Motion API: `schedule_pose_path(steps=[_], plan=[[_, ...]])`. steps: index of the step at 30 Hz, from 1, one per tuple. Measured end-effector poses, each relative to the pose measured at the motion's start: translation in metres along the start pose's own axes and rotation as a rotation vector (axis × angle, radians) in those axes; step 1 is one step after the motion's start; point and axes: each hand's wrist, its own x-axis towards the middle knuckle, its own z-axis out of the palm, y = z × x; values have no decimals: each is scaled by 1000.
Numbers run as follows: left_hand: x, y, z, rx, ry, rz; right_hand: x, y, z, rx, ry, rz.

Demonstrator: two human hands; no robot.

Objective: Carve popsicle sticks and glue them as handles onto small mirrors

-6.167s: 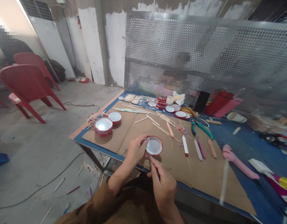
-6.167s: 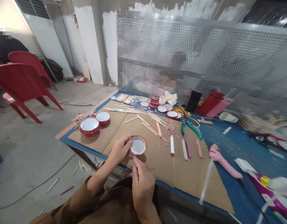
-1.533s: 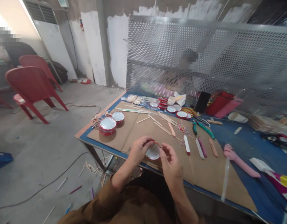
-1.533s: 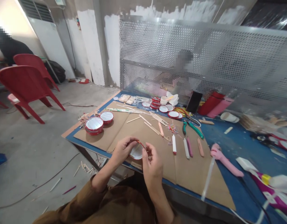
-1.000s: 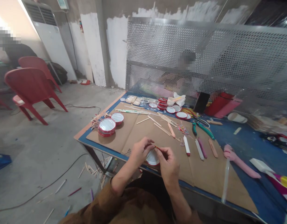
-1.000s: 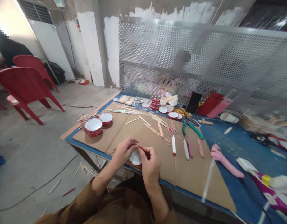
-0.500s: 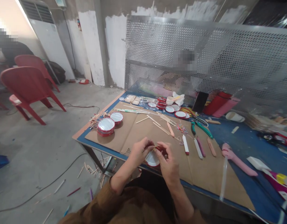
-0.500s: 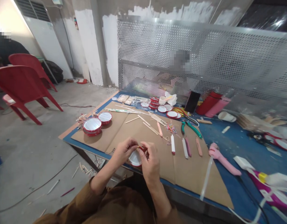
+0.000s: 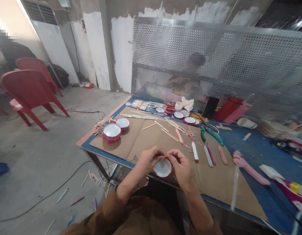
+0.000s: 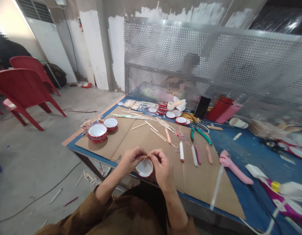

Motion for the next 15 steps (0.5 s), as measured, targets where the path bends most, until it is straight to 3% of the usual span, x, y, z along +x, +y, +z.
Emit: schedule_pose_path(steps=[15], plan=[[-1, 0, 0, 7, 31, -23, 0, -15, -6, -157, -22, -27]])
